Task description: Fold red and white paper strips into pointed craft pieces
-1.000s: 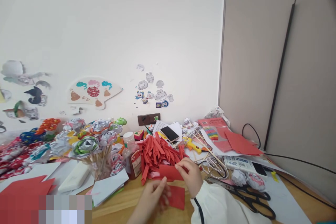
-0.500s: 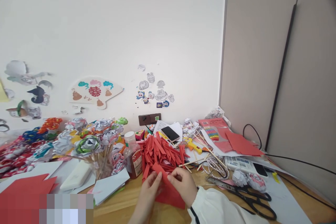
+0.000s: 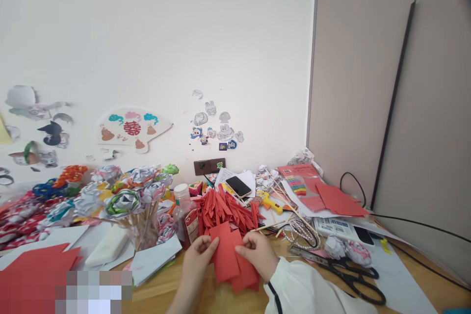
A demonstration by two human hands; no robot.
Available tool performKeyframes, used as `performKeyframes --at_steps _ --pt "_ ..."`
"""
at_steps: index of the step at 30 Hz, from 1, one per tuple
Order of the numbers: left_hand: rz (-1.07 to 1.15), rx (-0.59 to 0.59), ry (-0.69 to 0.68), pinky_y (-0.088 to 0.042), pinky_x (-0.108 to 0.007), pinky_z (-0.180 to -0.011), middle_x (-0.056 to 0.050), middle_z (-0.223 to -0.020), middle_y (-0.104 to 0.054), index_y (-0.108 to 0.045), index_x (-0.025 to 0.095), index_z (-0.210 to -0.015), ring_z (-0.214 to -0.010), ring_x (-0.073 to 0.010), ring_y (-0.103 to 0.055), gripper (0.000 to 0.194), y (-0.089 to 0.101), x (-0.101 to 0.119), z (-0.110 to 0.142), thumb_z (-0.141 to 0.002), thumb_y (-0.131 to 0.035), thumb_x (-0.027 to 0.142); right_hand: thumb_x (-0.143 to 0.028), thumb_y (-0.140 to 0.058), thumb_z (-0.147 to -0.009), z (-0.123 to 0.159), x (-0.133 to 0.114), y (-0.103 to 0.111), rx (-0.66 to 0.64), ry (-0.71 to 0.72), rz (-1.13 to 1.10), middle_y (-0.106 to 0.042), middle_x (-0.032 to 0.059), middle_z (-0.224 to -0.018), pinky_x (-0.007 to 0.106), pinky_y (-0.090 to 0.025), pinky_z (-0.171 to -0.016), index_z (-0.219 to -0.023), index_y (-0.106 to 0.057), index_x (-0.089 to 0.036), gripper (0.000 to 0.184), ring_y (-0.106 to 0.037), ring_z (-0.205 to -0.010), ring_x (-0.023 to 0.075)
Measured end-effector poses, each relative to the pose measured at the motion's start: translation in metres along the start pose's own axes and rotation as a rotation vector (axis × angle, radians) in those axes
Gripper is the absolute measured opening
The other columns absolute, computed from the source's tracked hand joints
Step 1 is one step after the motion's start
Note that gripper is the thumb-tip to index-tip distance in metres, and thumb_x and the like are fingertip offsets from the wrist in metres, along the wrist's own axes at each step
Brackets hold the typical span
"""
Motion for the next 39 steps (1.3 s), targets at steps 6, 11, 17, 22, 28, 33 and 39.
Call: performKeyframes --at_steps 6,11,17,22,28,33,39 --pt "-0.441 -0.094 -0.177 -0.044 -0.027 -0.054 -0.002 -0.057 -0.062 -0.056 0.014 -0.059 -0.056 -0.0184 -0.058 0.019 0.004 -0.01 -0.005 -0.053 -0.061 0.032 -0.035 -0.046 -0.07 -0.006 -0.011 0.031 0.284 0.062 0.071 -0.039 -0.0041 -0.05 0.02 -0.029 -0.047 -0.055 -0.043 -0.016 0.024 -0.036 -0.05 0.0093" --pt "-0.652 0.047 -0.468 -0.038 -0.038 -0.081 -0.011 -0.094 -0.061 -0.058 0.017 -0.089 -0.09 -0.0248 -0.054 0.029 -0.002 0.009 0.011 -0.065 -0.05 0.032 -0.032 -0.041 -0.074 -0.003 -0.013 0.027 0.301 0.137 0.143 -0.048 -0.0003 -0.057 0.02 -0.032 -0.05 -0.06 -0.049 -0.016 0.023 -0.042 -0.055 0.0117" --pt "-0.409 -0.145 -0.272 -0.044 -0.032 -0.075 -0.01 -0.091 -0.064 -0.061 0.015 -0.086 -0.084 -0.0237 -0.057 0.03 -0.026 0.005 0.027 -0.063 -0.055 0.033 -0.025 -0.042 -0.074 0.012 -0.024 0.0 0.129 0.239 0.242 -0.052 0.001 -0.062 0.02 -0.033 -0.052 -0.064 -0.055 -0.016 0.018 -0.046 -0.058 0.0117" --pt "-0.124 -0.352 -0.175 -0.042 -0.03 -0.079 -0.007 -0.093 -0.064 -0.059 0.015 -0.09 -0.085 -0.0205 -0.056 0.029 -0.039 0.006 0.034 -0.066 -0.054 0.031 -0.021 -0.042 -0.075 0.017 -0.033 -0.004 0.081 0.262 0.214 -0.052 0.0005 -0.061 0.02 -0.035 -0.056 -0.06 -0.054 -0.016 0.02 -0.047 -0.061 0.0113" --pt "-0.022 -0.449 -0.123 -0.043 -0.032 -0.075 -0.006 -0.082 -0.066 -0.06 0.013 -0.082 -0.079 -0.0214 -0.057 0.025 -0.04 0.004 0.031 -0.063 -0.059 0.029 -0.021 -0.055 -0.064 0.011 -0.026 0.002 0.122 0.217 0.077 -0.052 0.0026 -0.074 0.023 -0.039 -0.06 -0.069 -0.056 -0.016 0.006 -0.049 -0.067 0.0132" --pt "0.056 -0.528 -0.018 -0.046 -0.031 -0.061 -0.004 -0.067 -0.064 -0.057 0.012 -0.079 -0.062 -0.0183 -0.059 0.022 -0.04 -0.007 0.031 -0.065 -0.057 0.029 -0.027 -0.055 -0.066 0.007 -0.015 0.001 0.07 0.074 -0.108 -0.056 0.0039 -0.08 0.026 -0.04 -0.066 -0.088 -0.054 -0.016 0.024 -0.052 -0.072 0.0148" --pt "0.086 -0.549 0.068 -0.046 -0.031 -0.057 -0.003 -0.06 -0.062 -0.055 0.012 -0.071 -0.055 -0.017 -0.058 0.02 -0.044 -0.008 0.035 -0.064 -0.058 0.03 -0.036 -0.05 -0.069 0.006 -0.012 -0.003 -0.053 -0.017 -0.177 -0.048 -0.0028 -0.055 0.021 -0.035 -0.046 -0.064 -0.052 -0.014 0.023 -0.044 -0.046 0.0084"
Point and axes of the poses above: each hand's wrist, its own z-axis away from the middle knuckle, its own y-axis out of the back of the hand, x = y × z, the point moved 3 cm from there along -z, towards the middle knuckle
